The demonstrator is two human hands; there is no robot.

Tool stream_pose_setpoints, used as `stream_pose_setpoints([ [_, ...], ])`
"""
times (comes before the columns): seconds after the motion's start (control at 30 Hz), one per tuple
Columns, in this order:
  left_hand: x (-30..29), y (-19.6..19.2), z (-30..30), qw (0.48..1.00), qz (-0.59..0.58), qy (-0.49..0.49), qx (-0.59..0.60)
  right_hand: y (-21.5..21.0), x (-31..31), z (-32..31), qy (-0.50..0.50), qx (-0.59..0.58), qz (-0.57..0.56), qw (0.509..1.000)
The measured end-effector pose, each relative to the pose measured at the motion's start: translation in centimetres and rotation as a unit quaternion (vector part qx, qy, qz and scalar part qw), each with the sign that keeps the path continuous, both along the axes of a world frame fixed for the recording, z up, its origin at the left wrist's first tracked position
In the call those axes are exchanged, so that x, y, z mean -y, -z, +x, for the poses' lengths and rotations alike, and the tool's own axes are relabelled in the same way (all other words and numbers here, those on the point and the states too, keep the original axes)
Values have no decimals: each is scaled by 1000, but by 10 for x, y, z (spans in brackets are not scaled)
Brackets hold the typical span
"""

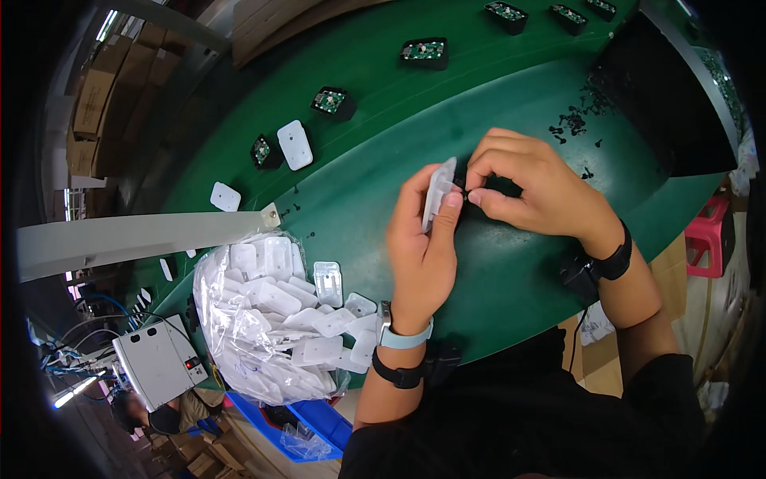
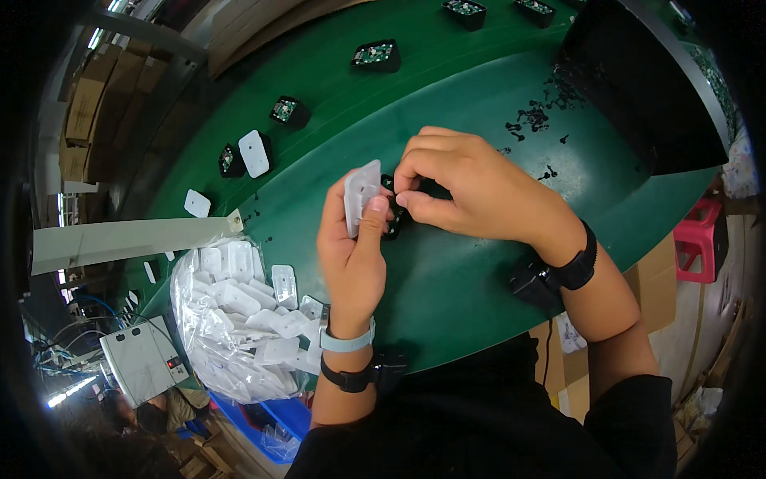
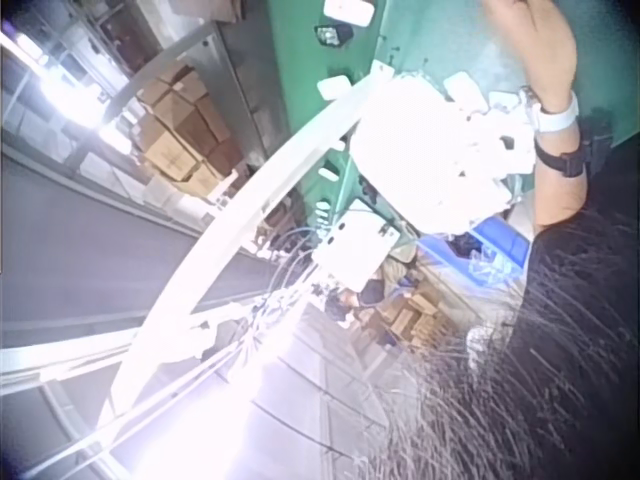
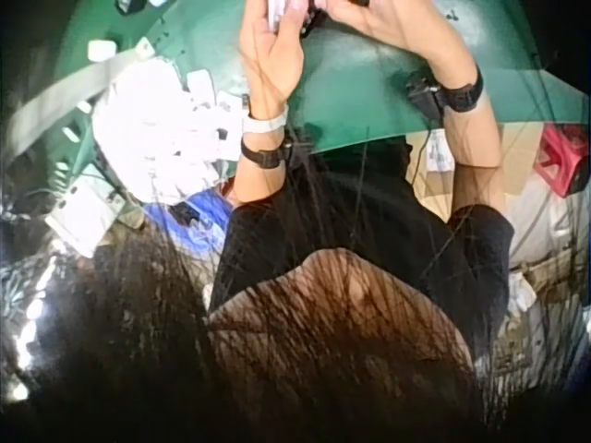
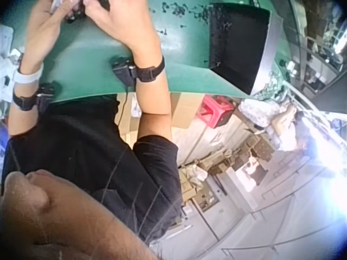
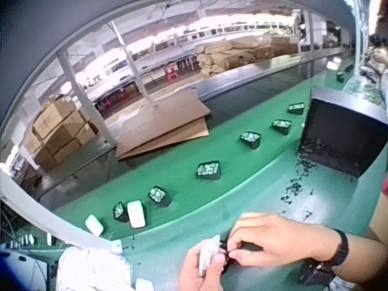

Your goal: The person assembles small electronic devices by inserting green circuit boards into white plastic casings. They pick up a casing and a board, align the components, and press them together to form a unit. The person repeats this process for multiple units, placing the finished assemblies on the green workbench.

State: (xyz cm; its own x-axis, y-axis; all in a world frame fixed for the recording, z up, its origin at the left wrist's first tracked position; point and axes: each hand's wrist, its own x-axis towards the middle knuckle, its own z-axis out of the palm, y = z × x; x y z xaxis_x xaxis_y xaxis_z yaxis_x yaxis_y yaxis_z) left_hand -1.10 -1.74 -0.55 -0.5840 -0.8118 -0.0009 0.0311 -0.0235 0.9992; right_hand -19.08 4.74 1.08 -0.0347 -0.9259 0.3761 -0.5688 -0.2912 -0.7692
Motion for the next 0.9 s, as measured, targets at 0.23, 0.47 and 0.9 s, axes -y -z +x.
stream_pose_setpoints([
  [0.23,1,1,2,999,50,2,3,1,-2,3,-7,-2,-1,1000],
  [0.47,1,-2,1,993,105,-48,-27,3,-1,9,-15,-1,-31,999],
  [0.9,7,-8,4,962,245,-26,-114,4,1,18,14,-102,-166,981],
])
